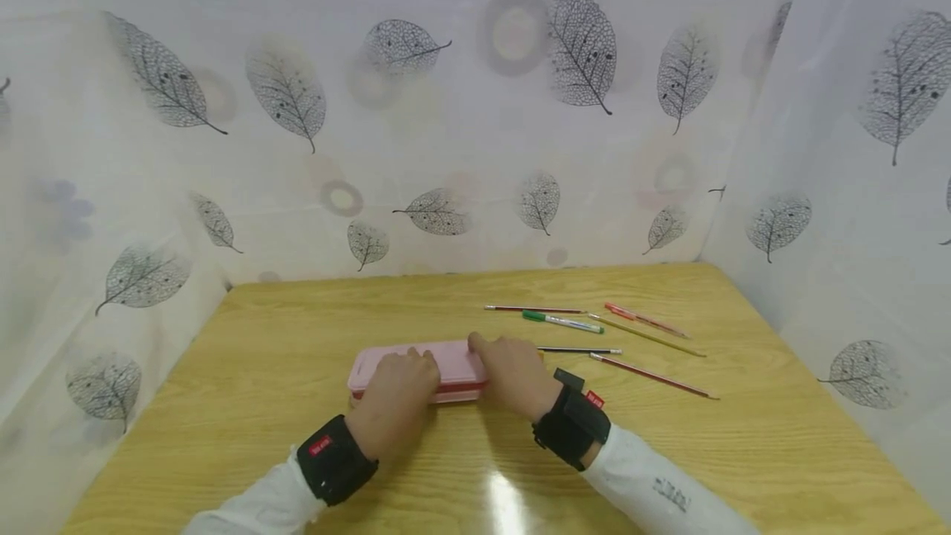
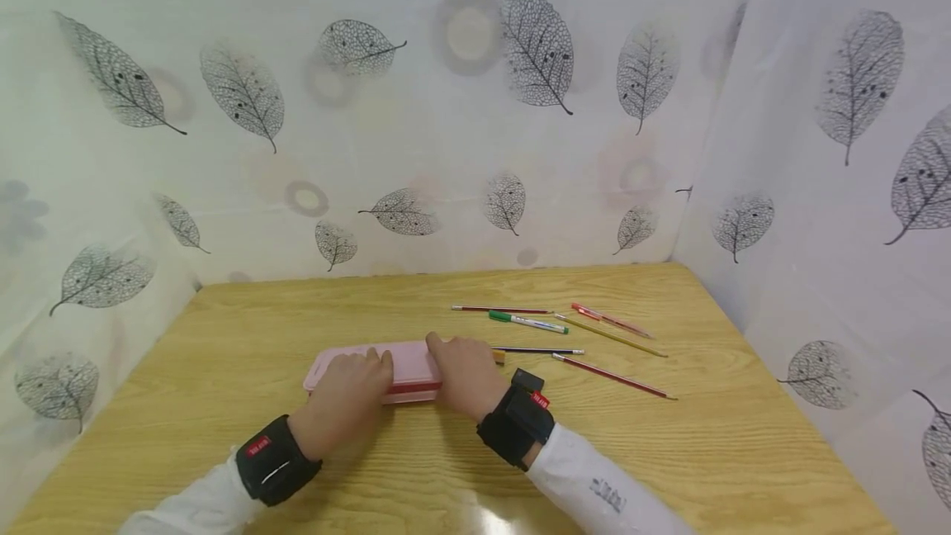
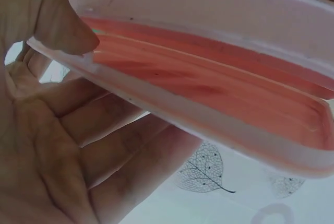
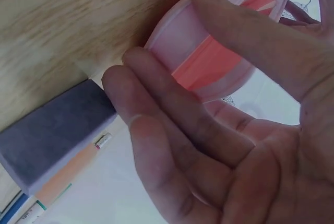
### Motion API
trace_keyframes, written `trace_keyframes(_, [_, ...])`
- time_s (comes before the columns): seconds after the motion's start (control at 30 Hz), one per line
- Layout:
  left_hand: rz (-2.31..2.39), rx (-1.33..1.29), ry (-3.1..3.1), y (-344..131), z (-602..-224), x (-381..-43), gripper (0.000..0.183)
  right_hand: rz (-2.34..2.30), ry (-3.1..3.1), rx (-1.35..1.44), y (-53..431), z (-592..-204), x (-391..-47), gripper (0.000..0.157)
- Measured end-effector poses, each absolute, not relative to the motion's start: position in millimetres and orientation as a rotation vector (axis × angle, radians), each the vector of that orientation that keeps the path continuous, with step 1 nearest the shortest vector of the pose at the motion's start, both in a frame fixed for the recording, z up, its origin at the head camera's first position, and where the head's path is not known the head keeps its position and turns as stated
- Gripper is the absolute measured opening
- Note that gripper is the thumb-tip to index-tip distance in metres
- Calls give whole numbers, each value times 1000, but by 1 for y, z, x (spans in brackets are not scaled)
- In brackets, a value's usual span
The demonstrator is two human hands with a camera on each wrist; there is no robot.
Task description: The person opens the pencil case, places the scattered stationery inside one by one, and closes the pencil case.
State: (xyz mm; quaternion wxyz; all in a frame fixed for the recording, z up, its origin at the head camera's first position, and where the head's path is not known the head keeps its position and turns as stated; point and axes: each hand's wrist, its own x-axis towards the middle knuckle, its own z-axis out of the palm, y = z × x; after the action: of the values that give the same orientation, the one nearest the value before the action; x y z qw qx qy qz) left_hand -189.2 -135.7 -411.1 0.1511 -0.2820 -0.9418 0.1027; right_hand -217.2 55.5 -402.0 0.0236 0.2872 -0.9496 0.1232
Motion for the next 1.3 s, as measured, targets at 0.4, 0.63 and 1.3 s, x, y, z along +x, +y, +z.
trace_keyframes(0.4, [111,-844,-2773,-141,-397,-195,12,474,-2908,912,62,-406,-217,57])
trace_keyframes(0.63, [50,-845,-2752,-146,-383,-201,17,500,-2836,874,64,-410,-217,59])
trace_keyframes(1.3, [-16,-853,-2776,-149,-372,-213,27,565,-2933,745,66,-411,-218,63])
